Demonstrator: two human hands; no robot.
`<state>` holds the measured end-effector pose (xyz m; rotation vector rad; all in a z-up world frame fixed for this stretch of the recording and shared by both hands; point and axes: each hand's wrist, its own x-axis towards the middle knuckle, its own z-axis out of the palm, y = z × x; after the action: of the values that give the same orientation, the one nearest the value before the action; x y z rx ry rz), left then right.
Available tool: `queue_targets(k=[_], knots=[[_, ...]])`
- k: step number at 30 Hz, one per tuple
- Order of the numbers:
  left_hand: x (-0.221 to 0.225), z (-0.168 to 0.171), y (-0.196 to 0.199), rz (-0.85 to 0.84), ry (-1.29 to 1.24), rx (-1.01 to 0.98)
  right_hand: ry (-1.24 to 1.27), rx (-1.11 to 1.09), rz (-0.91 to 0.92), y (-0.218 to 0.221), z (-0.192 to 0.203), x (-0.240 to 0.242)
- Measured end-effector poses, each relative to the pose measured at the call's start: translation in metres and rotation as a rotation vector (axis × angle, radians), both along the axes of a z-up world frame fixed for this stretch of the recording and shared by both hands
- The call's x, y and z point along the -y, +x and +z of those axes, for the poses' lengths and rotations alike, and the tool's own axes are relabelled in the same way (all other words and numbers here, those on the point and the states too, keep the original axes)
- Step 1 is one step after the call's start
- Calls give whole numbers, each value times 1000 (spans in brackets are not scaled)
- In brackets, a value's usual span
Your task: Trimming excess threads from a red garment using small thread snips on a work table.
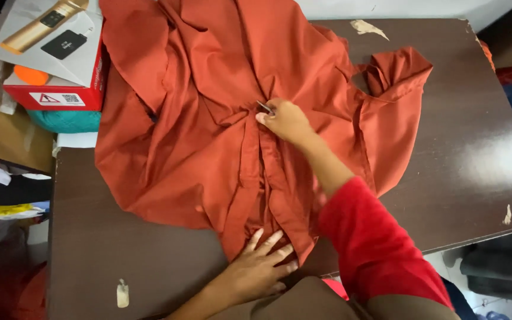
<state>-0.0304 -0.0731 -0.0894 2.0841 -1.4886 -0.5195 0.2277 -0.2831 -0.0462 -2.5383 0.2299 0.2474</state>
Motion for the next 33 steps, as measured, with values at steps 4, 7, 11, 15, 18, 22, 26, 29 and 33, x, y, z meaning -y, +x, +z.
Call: queue_targets(k=[4,7,11,15,18,22,26,29,33], knots=[[-42,64,12,142,-565,190,152,79,-44,-79,67,20],[-63,82,14,372,-787,184,249,112,-41,-146,65,39],[-59,51,9,843,-484,230,208,269,29,-212,33,29],[-26,1,1,428,-190,362,-269,280,-30,-237,-40,40],[-21,9,1,328,-242,308,-160,312,-153,-235,-24,53],[-22,82,39,449,-519,437,32,-108,-384,-216,21,55],[-7,78,65,560,-399,434,-120,358,-118,-178,11,47],[14,49,60,403,-258,418,-151,611,48,-127,9,36],[18,17,49,263,-94,284,-113,372,90,-60,-19,51]])
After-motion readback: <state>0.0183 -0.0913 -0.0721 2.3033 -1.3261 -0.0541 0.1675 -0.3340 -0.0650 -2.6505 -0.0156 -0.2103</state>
